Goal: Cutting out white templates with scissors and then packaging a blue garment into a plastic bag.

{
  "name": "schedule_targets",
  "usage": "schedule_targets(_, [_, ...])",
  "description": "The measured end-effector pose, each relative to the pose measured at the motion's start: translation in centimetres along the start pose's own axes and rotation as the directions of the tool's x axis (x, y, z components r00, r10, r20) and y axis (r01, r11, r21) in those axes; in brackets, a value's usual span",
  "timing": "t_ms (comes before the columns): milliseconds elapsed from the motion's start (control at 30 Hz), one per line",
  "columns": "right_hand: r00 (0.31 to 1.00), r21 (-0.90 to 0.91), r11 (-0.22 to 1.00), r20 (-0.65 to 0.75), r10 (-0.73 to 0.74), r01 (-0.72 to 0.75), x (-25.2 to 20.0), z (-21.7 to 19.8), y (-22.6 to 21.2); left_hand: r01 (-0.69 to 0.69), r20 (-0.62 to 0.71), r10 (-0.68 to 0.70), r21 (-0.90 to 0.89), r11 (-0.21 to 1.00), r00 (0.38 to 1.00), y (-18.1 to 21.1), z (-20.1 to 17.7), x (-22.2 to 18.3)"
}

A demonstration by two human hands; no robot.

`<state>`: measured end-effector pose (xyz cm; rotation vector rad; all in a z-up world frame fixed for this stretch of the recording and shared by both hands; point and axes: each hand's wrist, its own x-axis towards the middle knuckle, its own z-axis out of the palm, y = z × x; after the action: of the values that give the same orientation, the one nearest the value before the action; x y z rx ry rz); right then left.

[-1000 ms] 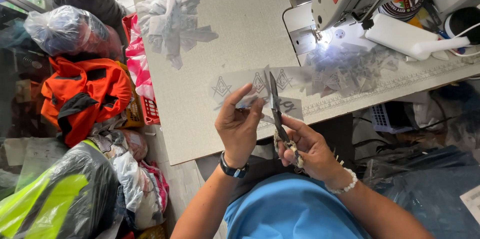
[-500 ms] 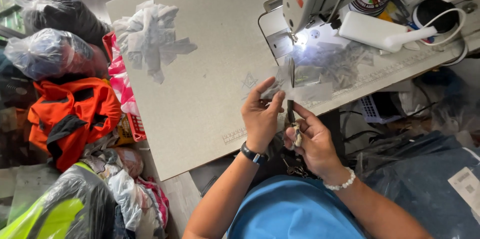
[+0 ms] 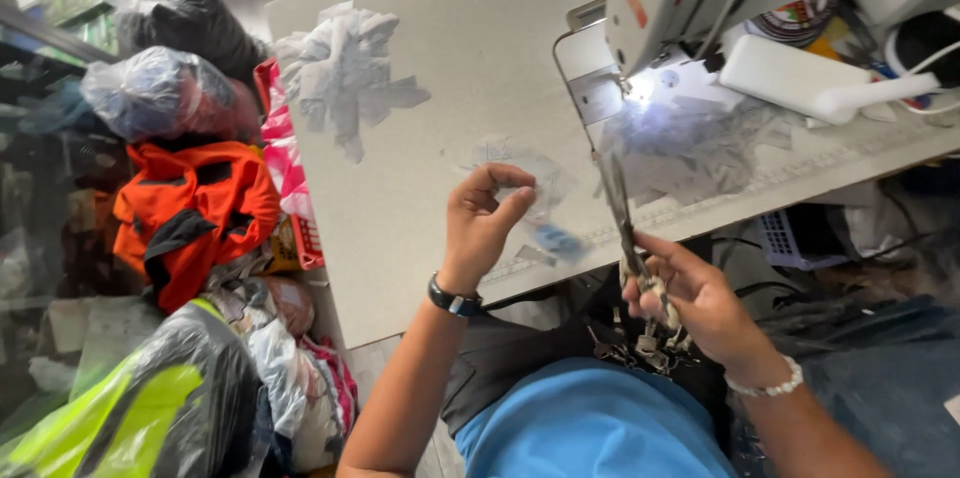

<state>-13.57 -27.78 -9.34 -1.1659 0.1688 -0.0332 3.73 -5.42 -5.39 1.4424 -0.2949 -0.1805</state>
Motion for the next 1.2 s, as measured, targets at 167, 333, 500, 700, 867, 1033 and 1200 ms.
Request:
schedule_targets(167, [0.960,-0.119,0.987,0.245,0.139,-0.112,-0.2,0.2,-0.8,-0.014,0.212,0.009,0.023,1.000,0.977,5.3,-3.5,-1.2])
schedule_targets(333, [0.875,-0.223,0.953,0.395,0.281,-0.205,1.0,2.3,-3.7,-0.007,0.385,-0.062,0.176,0.984,0.921,9.1,-6.4,-2.4])
schedule_targets(500, [0.815,-0.524,0.811,0.333,0.475,-0.259,2.1,3.7,-5.8,-0.240,0.515,0.027,0.352,0.905,0.857,12.4,-7.2,-3.0])
schedule_targets(700, [0.807,-0.523,0.825,0.381,0.450,-0.214,2.2,4.2,-5.9,-0.282,0.501,0.084,0.335,0.899,0.861,11.6,-7.3,-3.3])
schedule_targets(867, [0.812,-0.472,0.854,0.397,0.428,-0.220,1.6,3.8,-5.2,-0.313,0.454,0.148,0.315,0.896,0.879,10.9,-7.8,-3.1])
schedule_targets(1033, [0.825,-0.420,0.892,0.437,0.359,-0.166,1.7,4.2,-4.9,-0.293,0.485,0.120,0.298,0.909,0.866,10.6,-7.2,-3.3])
schedule_targets(1200, [0.831,-0.173,0.976,0.517,0.205,-0.133,1.7,4.2,-3.0,-0.172,0.384,0.082,0.208,0.963,0.920,9.9,-6.6,-3.5])
